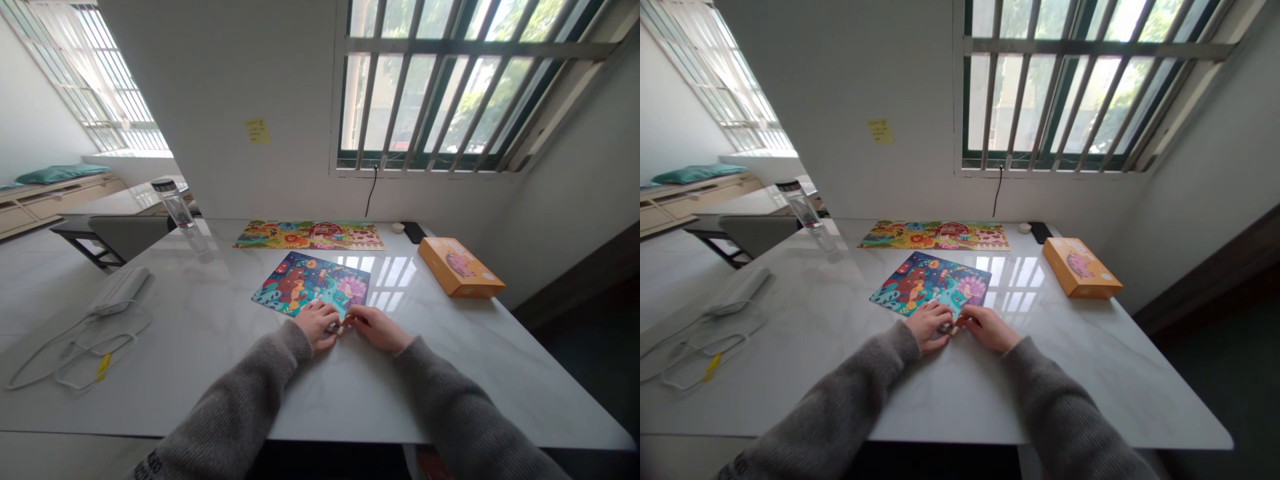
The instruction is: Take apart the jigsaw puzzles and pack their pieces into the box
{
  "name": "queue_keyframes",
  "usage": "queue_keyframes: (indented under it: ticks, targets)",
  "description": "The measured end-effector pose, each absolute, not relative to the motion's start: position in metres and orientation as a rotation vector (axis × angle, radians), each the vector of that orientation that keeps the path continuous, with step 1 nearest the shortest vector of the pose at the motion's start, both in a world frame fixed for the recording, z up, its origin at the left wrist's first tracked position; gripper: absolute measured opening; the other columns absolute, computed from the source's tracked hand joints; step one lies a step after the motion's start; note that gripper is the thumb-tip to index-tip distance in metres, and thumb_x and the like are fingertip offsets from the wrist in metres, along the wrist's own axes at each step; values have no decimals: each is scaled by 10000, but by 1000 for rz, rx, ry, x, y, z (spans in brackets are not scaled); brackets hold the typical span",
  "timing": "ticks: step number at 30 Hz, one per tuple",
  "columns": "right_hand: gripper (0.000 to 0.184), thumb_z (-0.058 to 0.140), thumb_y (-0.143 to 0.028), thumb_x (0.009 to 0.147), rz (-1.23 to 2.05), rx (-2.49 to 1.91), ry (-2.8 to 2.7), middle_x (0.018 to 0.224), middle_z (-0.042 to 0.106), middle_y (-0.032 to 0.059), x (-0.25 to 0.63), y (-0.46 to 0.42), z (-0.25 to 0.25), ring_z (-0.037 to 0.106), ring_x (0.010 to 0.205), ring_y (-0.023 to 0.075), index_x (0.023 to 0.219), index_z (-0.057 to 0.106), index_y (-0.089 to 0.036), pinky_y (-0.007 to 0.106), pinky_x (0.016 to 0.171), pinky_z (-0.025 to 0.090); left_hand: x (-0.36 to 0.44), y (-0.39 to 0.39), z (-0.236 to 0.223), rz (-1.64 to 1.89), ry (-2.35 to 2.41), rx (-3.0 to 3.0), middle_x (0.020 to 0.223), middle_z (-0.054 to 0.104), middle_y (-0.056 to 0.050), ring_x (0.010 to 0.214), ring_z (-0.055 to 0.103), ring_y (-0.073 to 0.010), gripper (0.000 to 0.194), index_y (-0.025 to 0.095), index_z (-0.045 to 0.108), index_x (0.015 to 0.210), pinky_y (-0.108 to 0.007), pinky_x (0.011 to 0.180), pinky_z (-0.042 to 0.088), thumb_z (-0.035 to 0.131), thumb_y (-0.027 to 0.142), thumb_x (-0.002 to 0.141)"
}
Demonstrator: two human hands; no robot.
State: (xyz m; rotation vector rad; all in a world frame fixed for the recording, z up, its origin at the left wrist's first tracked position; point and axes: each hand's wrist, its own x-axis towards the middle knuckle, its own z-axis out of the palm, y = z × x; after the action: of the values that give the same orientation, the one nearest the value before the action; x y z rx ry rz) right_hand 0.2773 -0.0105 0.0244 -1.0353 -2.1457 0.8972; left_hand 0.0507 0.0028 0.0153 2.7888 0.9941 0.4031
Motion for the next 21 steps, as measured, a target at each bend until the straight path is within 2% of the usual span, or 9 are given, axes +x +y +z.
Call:
queue_keyframes:
  ticks: [4, 9, 12, 15, 18, 21]
  targets:
    - [170, 523, -298, 951, 947, -1029, -1942, 901, 704, 45, 283, -4, 24, 654, 820, 175, 955, 654, -190, 301, 757, 524, 53, 1, 16, 477, 1035, 2726, 1121, 636, -44, 1072, 528, -259, 202, 248, 639, 1011, -402, 929, 389, 641, 349, 836]
    - [194, 531, -278, 951, 686, -944, -1973, 998, 633, 82, 271, -10, 27, 616, 958, 206, 990, 717, -236, 366, 868, 517, 55, 4, 16, 798, 1068, 2463, 961, 661, -40, 950, 591, -219, 218, 211, 620, 957, -362, 892, 414, 618, 410, 870]
    - [184, 525, -300, 957, 753, -954, -1955, 949, 612, 65, 258, -16, 25, 620, 839, 176, 985, 692, -228, 318, 749, 538, 56, 7, 15, 866, 1137, 2428, 813, 638, -17, 775, 578, -176, 209, 192, 582, 870, -329, 808, 424, 580, 401, 887]
    - [172, 533, -357, 953, 917, -987, -1896, 849, 611, 23, 251, -19, 22, 584, 643, 127, 953, 621, -209, 265, 605, 518, 54, 10, 13, 856, 1032, 2475, 768, 612, -12, 745, 557, -164, 200, 192, 578, 829, -306, 759, 423, 493, 346, 925]
    - [209, 523, -344, 957, 884, -987, -1874, 870, 639, 28, 256, -16, 23, 622, 728, 150, 1116, 567, -214, 294, 694, 539, 46, 16, 12, 905, 960, 2356, 766, 599, -11, 738, 555, -159, 230, 189, 571, 812, -287, 714, 437, 458, 350, 932]
    - [271, 491, -302, 968, 617, -1081, -1868, 940, 653, 61, 275, -8, 28, 633, 862, 188, 1220, 546, -217, 352, 812, 532, 36, 25, 11, 965, 1062, 2139, 724, 571, 14, 676, 543, -143, 214, 194, 531, 812, -275, 666, 448, 473, 371, 915]
